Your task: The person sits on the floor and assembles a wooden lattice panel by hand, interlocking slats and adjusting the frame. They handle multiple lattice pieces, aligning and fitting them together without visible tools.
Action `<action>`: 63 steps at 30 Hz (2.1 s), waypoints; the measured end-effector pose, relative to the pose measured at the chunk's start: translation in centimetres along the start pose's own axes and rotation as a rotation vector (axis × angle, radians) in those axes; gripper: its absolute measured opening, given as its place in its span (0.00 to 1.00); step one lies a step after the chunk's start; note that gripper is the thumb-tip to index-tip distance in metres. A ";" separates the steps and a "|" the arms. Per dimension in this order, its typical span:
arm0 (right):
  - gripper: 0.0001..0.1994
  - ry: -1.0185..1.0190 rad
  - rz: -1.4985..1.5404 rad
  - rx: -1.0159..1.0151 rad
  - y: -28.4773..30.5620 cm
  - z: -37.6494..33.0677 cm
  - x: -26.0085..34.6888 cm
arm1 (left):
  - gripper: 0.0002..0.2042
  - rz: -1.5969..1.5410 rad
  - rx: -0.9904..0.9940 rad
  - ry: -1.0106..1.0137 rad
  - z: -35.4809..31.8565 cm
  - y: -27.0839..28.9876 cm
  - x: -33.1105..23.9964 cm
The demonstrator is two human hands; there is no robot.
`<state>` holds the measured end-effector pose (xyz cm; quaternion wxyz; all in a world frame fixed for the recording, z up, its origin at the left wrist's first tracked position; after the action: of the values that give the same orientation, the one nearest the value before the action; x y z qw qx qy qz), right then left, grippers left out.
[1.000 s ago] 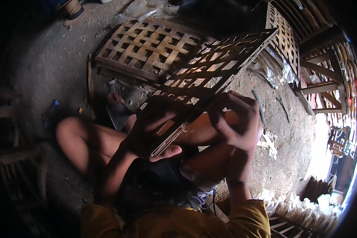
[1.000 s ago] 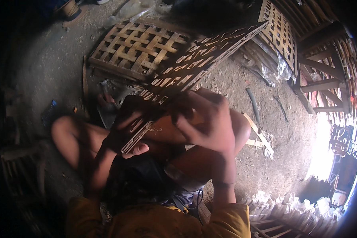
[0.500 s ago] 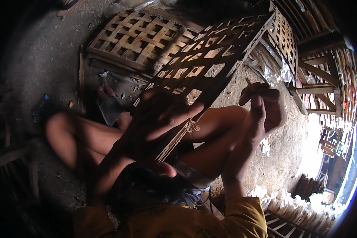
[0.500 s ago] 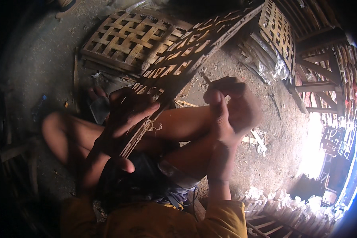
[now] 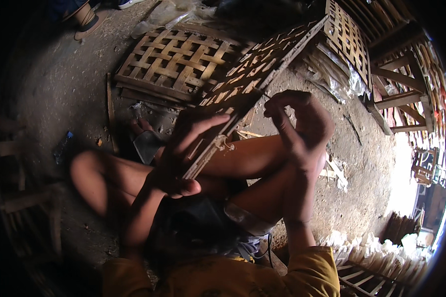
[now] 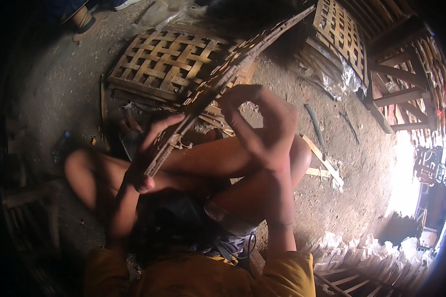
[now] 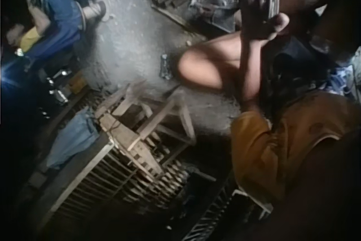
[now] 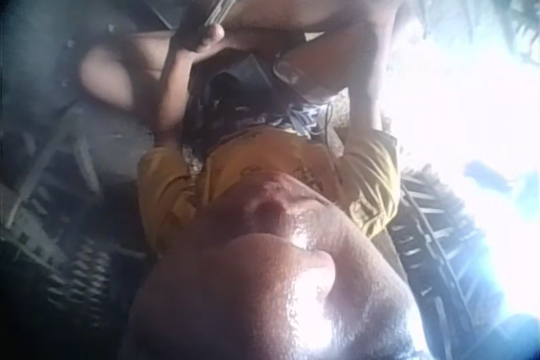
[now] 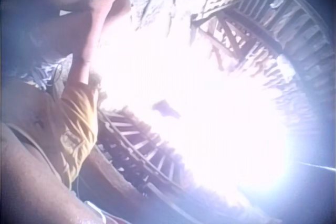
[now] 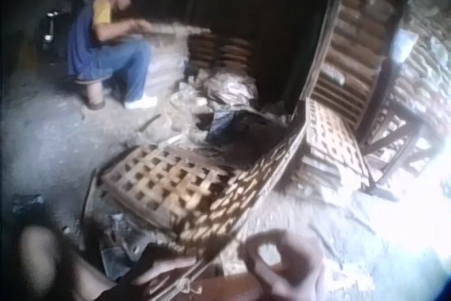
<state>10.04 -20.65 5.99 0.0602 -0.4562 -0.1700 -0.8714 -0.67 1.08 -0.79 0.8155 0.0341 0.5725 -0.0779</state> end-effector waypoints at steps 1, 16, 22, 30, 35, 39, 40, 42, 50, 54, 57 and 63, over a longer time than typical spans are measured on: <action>0.09 -0.002 -0.040 -0.004 0.6 0.0 0.0 | 0.60 -0.006 -0.003 -0.010 0.2 0.0 0.0; 0.11 0.086 -0.322 0.073 0.2 0.2 1.3 | 0.63 0.047 -0.033 -0.003 0.0 0.2 0.4; 0.12 0.109 -0.326 0.095 -0.4 0.1 1.6 | 0.58 0.139 0.001 -0.057 0.0 0.1 0.6; 0.12 0.094 -0.429 0.113 -0.6 -0.3 2.3 | 0.57 0.057 0.049 -0.031 0.1 0.1 0.0; 0.13 0.142 -0.467 0.175 -1.2 -0.6 3.1 | 0.61 -0.284 0.028 -0.232 0.4 -0.9 2.5; 0.12 0.224 -0.402 0.157 -1.8 -0.4 3.1 | 0.63 -0.278 0.111 -0.194 0.7 -0.2 2.2; 0.12 0.231 -0.358 0.131 -2.4 -0.5 3.3 | 0.63 -0.208 0.122 -0.219 0.8 0.2 2.4; 0.12 0.246 -0.330 0.124 -2.7 -0.5 3.4 | 0.62 -0.045 0.130 -0.282 1.0 0.9 2.8; 0.13 0.223 -0.322 0.167 -2.7 -0.6 3.3 | 0.61 0.305 0.147 -0.431 1.4 2.0 2.8; 0.12 0.192 -0.498 0.137 -2.7 -0.9 3.1 | 0.61 0.015 0.067 -0.252 0.7 0.3 1.5; 0.11 0.246 -0.549 0.119 -2.7 -0.8 2.6 | 0.61 -0.009 0.045 -0.237 0.5 0.1 1.4; 0.11 0.220 -0.565 0.107 -2.1 -0.4 2.0 | 0.62 -0.048 0.107 -0.180 0.6 0.1 1.1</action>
<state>8.02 -18.76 6.94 -0.1424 -0.2902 -0.3282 -0.8876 0.23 1.01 -1.61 0.8586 0.0567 0.4925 -0.1306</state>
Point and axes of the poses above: each hand's wrist, its own z-axis towards the middle knuckle, its own y-axis out of the back of the hand, x = y × z, the point moved 1 cm from there along z, towards the middle knuckle, and after that the axes turned 3 degrees about -z, right-handed, at the moved point
